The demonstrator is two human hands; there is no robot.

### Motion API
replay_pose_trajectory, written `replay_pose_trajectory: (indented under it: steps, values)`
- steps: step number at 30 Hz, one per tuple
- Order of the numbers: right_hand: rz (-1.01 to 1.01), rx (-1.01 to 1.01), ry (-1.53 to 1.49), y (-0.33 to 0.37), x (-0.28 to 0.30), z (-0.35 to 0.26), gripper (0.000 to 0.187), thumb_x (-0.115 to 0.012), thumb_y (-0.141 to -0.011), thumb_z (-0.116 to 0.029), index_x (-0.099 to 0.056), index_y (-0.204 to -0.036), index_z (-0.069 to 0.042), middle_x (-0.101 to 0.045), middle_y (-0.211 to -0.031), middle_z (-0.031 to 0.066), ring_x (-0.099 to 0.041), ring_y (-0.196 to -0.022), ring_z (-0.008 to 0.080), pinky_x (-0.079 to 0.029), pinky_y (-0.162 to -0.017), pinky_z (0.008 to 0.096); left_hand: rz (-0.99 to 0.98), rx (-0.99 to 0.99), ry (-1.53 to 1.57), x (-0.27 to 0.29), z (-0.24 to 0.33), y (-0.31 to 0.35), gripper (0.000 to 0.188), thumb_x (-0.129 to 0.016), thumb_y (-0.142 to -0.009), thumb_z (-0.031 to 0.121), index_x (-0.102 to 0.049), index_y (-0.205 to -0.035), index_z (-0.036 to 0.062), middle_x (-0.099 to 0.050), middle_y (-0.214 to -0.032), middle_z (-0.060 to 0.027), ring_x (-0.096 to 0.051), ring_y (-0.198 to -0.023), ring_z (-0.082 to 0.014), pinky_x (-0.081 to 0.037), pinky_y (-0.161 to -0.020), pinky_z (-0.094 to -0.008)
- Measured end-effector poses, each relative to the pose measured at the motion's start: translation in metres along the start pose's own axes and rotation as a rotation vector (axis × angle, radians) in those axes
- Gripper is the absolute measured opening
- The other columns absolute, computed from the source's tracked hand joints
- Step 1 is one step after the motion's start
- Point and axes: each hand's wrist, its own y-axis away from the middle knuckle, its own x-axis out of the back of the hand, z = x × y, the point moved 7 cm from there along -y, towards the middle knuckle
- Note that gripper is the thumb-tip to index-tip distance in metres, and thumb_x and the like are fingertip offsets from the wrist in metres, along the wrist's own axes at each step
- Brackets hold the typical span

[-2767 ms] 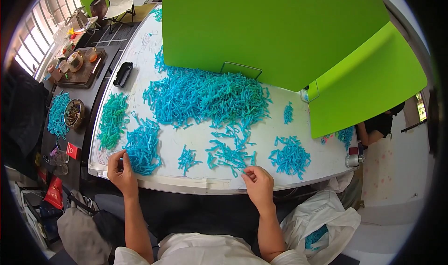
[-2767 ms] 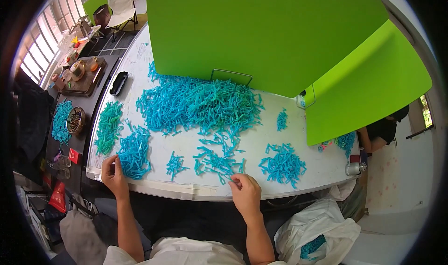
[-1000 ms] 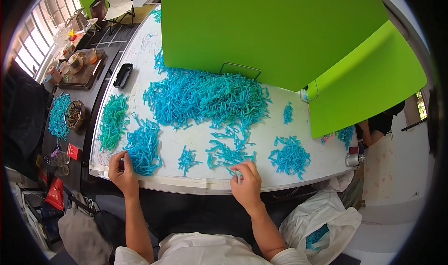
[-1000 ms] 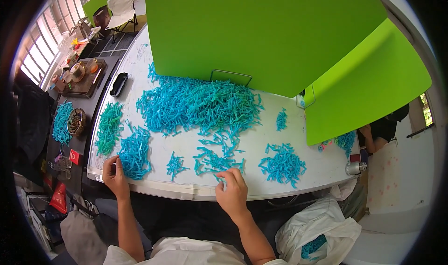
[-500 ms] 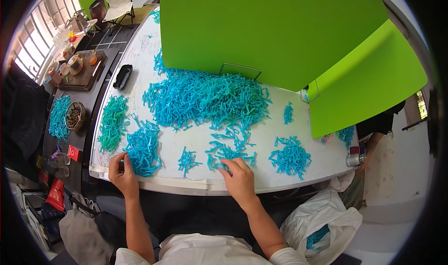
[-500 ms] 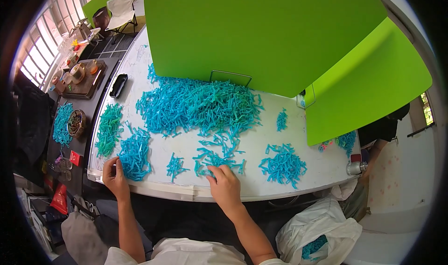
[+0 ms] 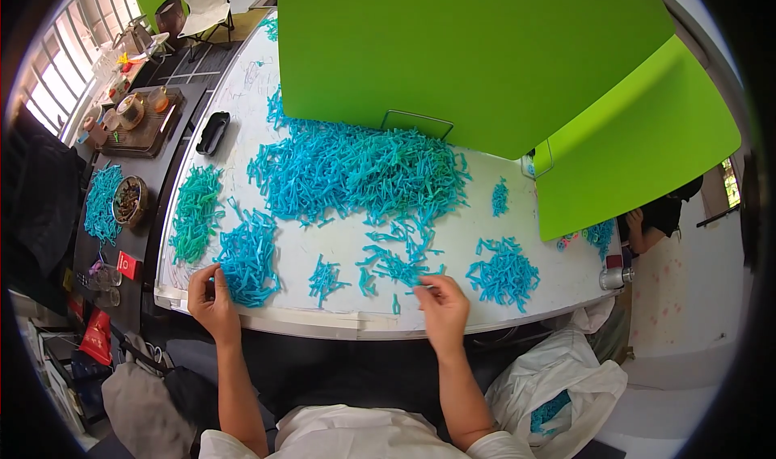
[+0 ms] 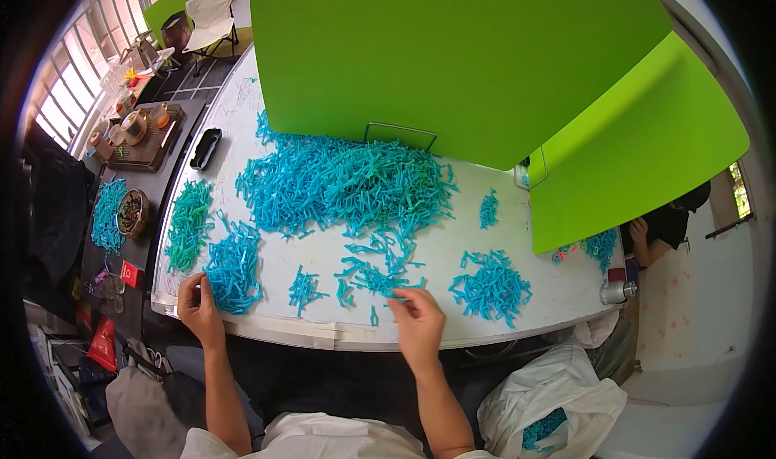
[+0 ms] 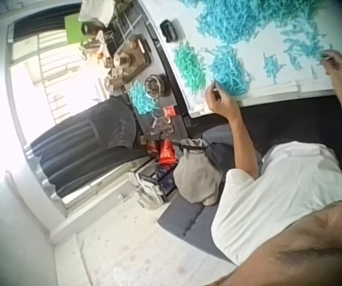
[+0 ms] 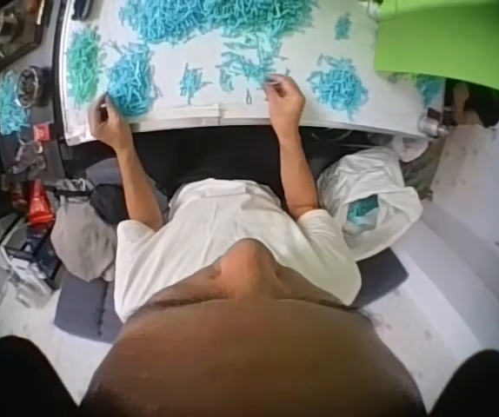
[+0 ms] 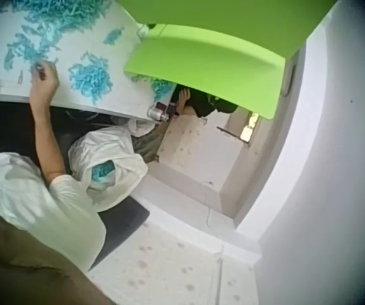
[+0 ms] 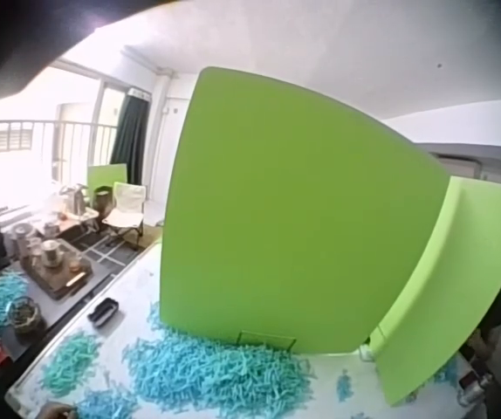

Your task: Sorting small blue plastic pieces from shredded material on a workstation.

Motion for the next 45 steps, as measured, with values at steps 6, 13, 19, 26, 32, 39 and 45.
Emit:
replay_pose_trajectory:
  steps: [6, 13, 19, 26, 32, 39, 45]
  values:
    - [0.287, -0.363, -0.518, -0.008, 0.102, 0.06, 0.024, -0.076, -0.099, -0.011, -0.069, -0.12, -0.005, -0.065, -0.091, 0.0003, -0.054, -0.068, 0.0082, -0.043, -0.056, 0.0221, 0.026, 0.046, 0.035, 0.003, 0.0, 0.004, 0.009, -0.069, -0.103, 0.004, -0.073, -0.11, -0.0006, -0.068, -0.102, 0.0002, -0.057, -0.084, -0.0062, -0.045, -0.074, -0.0209]
    - [0.376, -0.348, -1.237, -0.018, 0.218, 0.1, 0.036, -0.062, -0.108, -0.018, -0.06, -0.144, -0.011, -0.062, -0.103, 0.0046, -0.049, -0.072, 0.0094, -0.044, -0.054, 0.0186, 0.057, 0.017, 0.044, 0.005, -0.006, 0.003, 0.009, -0.069, -0.103, 0.004, -0.074, -0.109, 0.0007, -0.065, -0.094, 0.0032, -0.047, -0.073, -0.0033, -0.037, -0.063, -0.0199]
    - [0.371, -0.277, -1.552, -0.025, 0.319, 0.144, 0.033, -0.059, -0.11, -0.023, -0.065, -0.14, -0.011, -0.063, -0.101, 0.0067, -0.052, -0.07, 0.0126, -0.047, -0.053, 0.0218, 0.048, 0.031, 0.05, 0.004, -0.012, 0.004, 0.009, -0.069, -0.103, 0.004, -0.074, -0.11, 0.0005, -0.066, -0.096, 0.0028, -0.05, -0.078, -0.0043, -0.04, -0.068, -0.0206]
    - [0.463, -0.364, -1.454, -0.039, 0.365, 0.187, 0.029, -0.062, -0.109, -0.021, -0.067, -0.135, -0.01, -0.065, -0.097, 0.0069, -0.056, -0.069, 0.0122, -0.05, -0.054, 0.0196, 0.017, 0.081, -0.015, 0.007, -0.017, 0.004, 0.012, -0.068, -0.104, 0.005, -0.074, -0.112, -0.0006, -0.07, -0.102, -0.0004, -0.055, -0.084, -0.0072, -0.044, -0.074, -0.0231]
    - [0.471, -0.317, -1.439, -0.041, 0.375, 0.206, 0.031, -0.063, -0.108, -0.019, -0.067, -0.136, -0.008, -0.064, -0.102, 0.0087, -0.059, -0.075, 0.0132, -0.055, -0.059, 0.0207, 0.004, 0.101, -0.027, 0.006, -0.021, 0.004, 0.014, -0.068, -0.105, 0.008, -0.074, -0.114, -0.001, -0.069, -0.102, 0.0003, -0.057, -0.086, -0.0078, -0.045, -0.076, -0.0233]
    - [0.5, -0.262, -1.521, -0.046, 0.378, 0.22, 0.033, -0.063, -0.107, -0.014, -0.065, -0.139, -0.007, -0.063, -0.104, 0.0112, -0.061, -0.083, 0.0166, -0.059, -0.07, 0.0238, 0.033, 0.069, -0.033, 0.008, -0.025, 0.004, 0.014, -0.067, -0.105, 0.009, -0.074, -0.112, 0.0003, -0.068, -0.1, 0.0022, -0.05, -0.08, -0.0063, -0.041, -0.07, -0.023]
    - [0.472, -0.208, -1.588, -0.044, 0.378, 0.223, 0.029, -0.063, -0.106, -0.012, -0.067, -0.135, -0.006, -0.062, -0.104, 0.0125, -0.062, -0.087, 0.018, -0.06, -0.073, 0.0262, 0.027, 0.062, -0.03, 0.007, -0.016, 0.004, 0.011, -0.068, -0.104, 0.006, -0.074, -0.112, 0.0007, -0.067, -0.099, 0.0023, -0.05, -0.08, -0.0058, -0.041, -0.07, -0.0227]
